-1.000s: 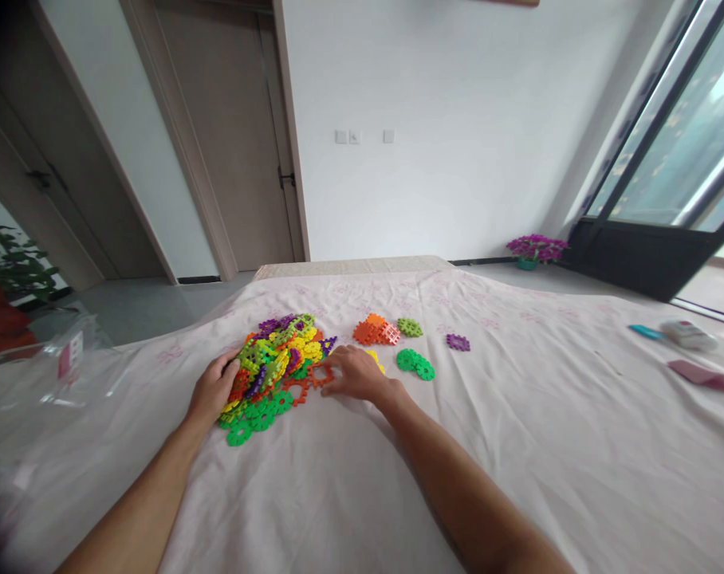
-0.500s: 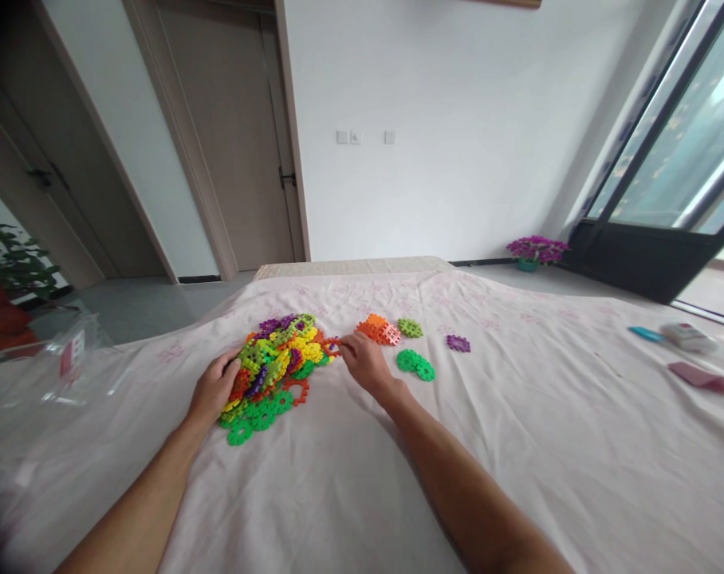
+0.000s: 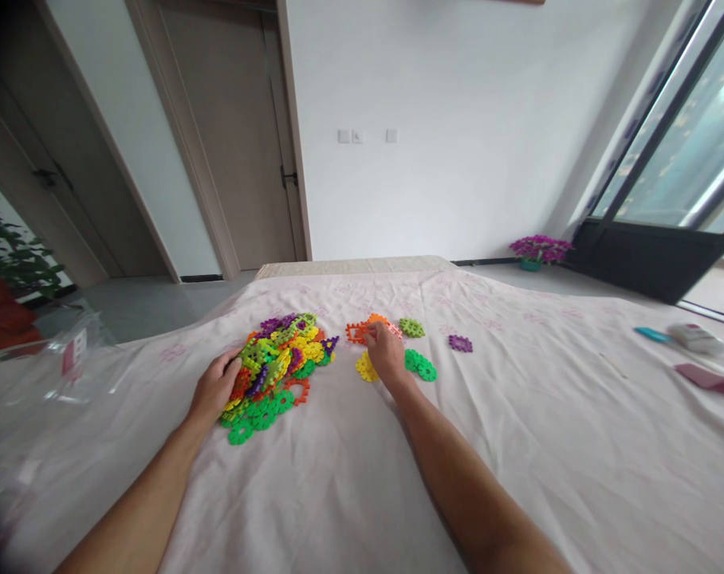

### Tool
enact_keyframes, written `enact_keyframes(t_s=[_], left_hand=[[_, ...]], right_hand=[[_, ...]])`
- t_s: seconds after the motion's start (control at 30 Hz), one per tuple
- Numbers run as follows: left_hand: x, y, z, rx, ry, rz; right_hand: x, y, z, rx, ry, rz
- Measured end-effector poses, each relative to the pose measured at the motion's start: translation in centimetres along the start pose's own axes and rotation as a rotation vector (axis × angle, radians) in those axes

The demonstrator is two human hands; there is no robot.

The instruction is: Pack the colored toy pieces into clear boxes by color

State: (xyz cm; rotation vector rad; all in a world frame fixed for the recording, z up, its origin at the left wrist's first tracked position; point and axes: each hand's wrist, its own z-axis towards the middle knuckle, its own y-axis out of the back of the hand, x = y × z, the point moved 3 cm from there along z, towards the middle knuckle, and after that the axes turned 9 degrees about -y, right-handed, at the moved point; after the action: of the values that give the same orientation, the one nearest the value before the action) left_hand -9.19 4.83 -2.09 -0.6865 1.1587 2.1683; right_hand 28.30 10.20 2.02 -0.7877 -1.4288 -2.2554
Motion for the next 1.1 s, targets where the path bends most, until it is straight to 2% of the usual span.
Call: enact_keyframes(t_s=[0.1, 0.2, 0.33, 0.47, 0.7, 0.97, 1.1], left_hand=[[0.2, -0.1, 0.0, -0.003, -0.007, -0.003], [0.4, -0.2, -0.1, -0.012, -0.008, -0.007], [0.4, -0.2, -0.1, -0.013, -0.008, -0.007], [0.1, 0.0, -0.1, -0.006, -0.003, -0.003], [0.0, 0.0, 0.0, -0.002, -0.005, 0.01], [0.3, -0.1, 0.0, -0.017, -0.007, 0.007], [0.2, -0.1, 0.0, -0.01, -0.007, 0.005]], right_hand=[[0.1, 0.4, -0.3, -0.02, 0.038, -0.118], [0.9, 0.5, -1.0, -0.01, 0.147, -0.148], [2.8, -0.3, -2.5, 0.144, 0.349, -0.127], [4.5, -1.4, -4.2, 0.243, 0.489, -0.181], [5.3, -2.1, -5.1, 0.281, 0.48, -0.305], [5.3, -2.2, -5.1, 0.229, 0.51, -0.372], [4.6, -1.3, -3.9, 0.15, 0.429, -0.292]])
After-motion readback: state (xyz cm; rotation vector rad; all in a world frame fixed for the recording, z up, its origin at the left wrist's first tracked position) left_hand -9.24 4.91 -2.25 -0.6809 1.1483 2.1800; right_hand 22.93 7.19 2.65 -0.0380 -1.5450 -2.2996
